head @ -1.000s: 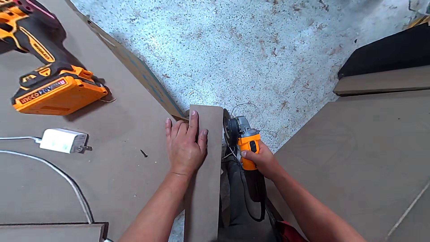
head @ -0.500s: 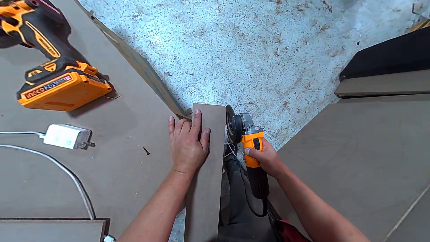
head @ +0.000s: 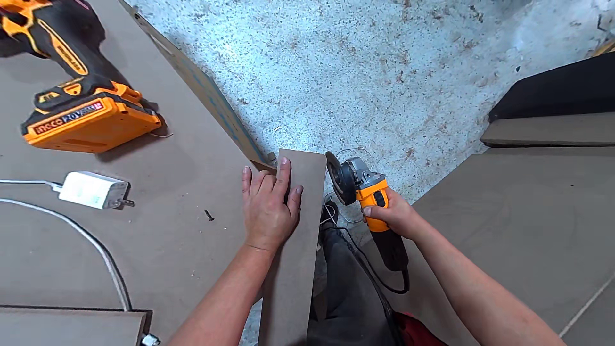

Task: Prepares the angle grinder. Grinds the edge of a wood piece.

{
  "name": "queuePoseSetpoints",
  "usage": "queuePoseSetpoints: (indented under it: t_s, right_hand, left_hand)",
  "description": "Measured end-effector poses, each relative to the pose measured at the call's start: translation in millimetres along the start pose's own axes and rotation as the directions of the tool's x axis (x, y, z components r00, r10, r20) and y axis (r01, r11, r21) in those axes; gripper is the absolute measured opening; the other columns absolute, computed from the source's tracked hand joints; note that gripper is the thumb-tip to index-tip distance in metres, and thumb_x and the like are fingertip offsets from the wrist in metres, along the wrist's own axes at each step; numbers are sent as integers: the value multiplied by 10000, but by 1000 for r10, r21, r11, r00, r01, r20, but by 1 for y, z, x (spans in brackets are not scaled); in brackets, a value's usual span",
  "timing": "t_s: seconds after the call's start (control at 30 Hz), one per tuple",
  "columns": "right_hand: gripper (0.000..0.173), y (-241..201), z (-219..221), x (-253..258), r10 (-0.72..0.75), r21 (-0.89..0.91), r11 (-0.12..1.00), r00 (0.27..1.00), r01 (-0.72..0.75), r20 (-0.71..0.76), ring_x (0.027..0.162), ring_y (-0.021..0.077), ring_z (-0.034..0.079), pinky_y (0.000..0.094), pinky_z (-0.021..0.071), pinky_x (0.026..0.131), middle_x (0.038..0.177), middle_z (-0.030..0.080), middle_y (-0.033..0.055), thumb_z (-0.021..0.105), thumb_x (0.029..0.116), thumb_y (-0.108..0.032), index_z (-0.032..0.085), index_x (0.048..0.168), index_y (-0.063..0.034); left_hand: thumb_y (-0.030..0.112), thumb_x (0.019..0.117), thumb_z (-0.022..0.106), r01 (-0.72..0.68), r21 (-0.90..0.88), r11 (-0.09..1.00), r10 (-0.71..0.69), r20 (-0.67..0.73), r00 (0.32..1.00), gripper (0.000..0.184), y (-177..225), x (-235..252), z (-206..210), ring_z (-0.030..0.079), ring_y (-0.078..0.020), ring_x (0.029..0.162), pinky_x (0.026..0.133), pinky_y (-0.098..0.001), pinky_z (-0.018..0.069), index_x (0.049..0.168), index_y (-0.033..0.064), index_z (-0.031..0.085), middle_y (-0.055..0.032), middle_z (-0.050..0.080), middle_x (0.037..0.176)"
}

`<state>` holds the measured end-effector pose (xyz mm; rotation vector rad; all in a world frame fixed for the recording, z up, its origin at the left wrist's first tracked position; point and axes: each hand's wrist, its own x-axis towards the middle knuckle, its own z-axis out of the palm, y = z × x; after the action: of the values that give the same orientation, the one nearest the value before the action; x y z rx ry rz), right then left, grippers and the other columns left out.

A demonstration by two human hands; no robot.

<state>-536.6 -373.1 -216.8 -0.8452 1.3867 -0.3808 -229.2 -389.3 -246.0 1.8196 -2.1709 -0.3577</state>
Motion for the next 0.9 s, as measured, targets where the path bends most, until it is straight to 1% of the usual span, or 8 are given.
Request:
queuePoseSetpoints:
  t_s: [0.2, 0.33, 0.43, 0.53, 0.6, 0.7, 0.8, 0.9]
  right_hand:
    - [566, -17, -27, 9, 15, -113, 994, 996, -5, 92, 800, 213, 749, 399, 645, 717, 952, 754, 78, 790, 805, -344, 590, 1289, -131]
    - [550, -25, -46, 23, 46, -139, 990, 984, -22, 171, 790, 225, 747, 390, 646, 717, 950, 751, 96, 800, 807, -314, 595, 1273, -106]
    - [545, -37, -57, 31, 66, -175, 984, 975, -28, 214, 780, 213, 742, 374, 644, 714, 946, 746, 94, 797, 806, -276, 588, 1277, -101]
    - [539, -45, -67, 42, 82, -220, 975, 963, -24, 258, 784, 210, 743, 375, 643, 714, 952, 747, 90, 795, 806, -278, 588, 1272, -101]
    - [542, -53, -74, 49, 93, -243, 970, 951, -19, 296, 786, 208, 741, 368, 639, 714, 962, 746, 91, 788, 801, -279, 591, 1275, -105]
    - [535, -68, -85, 61, 126, -349, 937, 937, -5, 325, 786, 198, 741, 370, 640, 714, 967, 747, 77, 790, 798, -284, 597, 1270, -122]
    - [534, -86, -96, 74, 165, -451, 893, 916, 19, 365, 788, 183, 732, 372, 631, 710, 962, 741, 63, 797, 801, -301, 598, 1270, -138]
    - [550, -104, -105, 88, 185, -512, 857, 890, 61, 416, 777, 177, 728, 373, 631, 692, 970, 742, 58, 798, 790, -316, 601, 1273, -142]
  left_hand:
    - [464, 1066, 386, 8, -11, 1000, -8, -3, 1000, 577, -1, -1, 2, 586, -294, 1245, 1253, -614, 111, 1570, 188, 445, -122, 694, 1126]
    - [462, 1064, 401, 14, -6, 1000, -14, 3, 1000, 575, -1, -1, 2, 589, -288, 1242, 1256, -609, 122, 1569, 191, 447, -114, 694, 1121]
    - [465, 1062, 404, 9, -13, 1000, -10, -10, 1000, 574, -1, -1, 3, 592, -289, 1243, 1255, -613, 121, 1560, 185, 461, -119, 698, 1126]
    - [463, 1063, 398, 12, -15, 1000, -12, -8, 1000, 569, 0, -1, 1, 595, -290, 1244, 1255, -613, 127, 1551, 181, 475, -124, 700, 1122]
    - [463, 1064, 387, 13, -15, 1000, -14, -2, 1000, 576, 1, 0, 0, 597, -286, 1243, 1253, -619, 127, 1558, 178, 464, -122, 700, 1138]
    - [465, 1063, 381, 18, -11, 1000, -18, 14, 1000, 592, 2, 1, -2, 581, -285, 1273, 1258, -613, 117, 1574, 172, 435, -121, 695, 1183]
    - [478, 1064, 361, 26, -4, 1000, -26, 22, 999, 596, 2, 2, -3, 581, -288, 1275, 1257, -610, 122, 1573, 177, 438, -124, 697, 1175]
    - [480, 1061, 362, 37, -4, 999, -36, 33, 999, 591, 2, 1, -2, 579, -286, 1285, 1259, -613, 120, 1568, 189, 450, -117, 705, 1164]
